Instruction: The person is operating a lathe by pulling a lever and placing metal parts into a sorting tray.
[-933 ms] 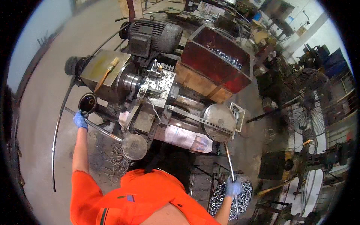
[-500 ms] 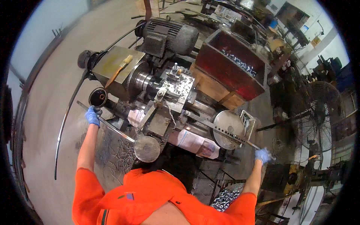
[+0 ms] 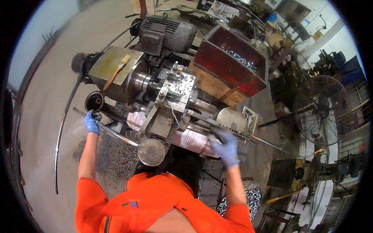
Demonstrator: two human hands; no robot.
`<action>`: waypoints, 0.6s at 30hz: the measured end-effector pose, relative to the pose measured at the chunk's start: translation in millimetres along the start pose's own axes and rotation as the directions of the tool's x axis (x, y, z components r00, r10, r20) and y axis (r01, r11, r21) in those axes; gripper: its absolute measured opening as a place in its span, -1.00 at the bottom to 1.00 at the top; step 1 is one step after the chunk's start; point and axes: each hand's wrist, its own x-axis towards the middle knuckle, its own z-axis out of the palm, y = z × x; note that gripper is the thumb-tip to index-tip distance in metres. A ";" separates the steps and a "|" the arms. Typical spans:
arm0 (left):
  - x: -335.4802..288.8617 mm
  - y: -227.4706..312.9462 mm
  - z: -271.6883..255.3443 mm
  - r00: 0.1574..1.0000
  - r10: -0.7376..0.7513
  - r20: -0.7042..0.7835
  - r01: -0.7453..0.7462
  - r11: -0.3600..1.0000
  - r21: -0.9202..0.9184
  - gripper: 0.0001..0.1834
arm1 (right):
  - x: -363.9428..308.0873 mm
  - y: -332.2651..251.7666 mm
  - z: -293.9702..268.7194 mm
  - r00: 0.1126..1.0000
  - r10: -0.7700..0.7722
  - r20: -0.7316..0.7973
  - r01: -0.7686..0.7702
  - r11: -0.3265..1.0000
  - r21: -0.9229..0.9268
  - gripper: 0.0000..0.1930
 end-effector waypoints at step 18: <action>-3.1 -34.9 -59.0 0.892 -0.042 0.450 -0.451 -0.016 0.892 -0.51 | -260.8 191.9 49.7 0.500 0.758 0.419 -0.279 0.599 -0.750 -0.51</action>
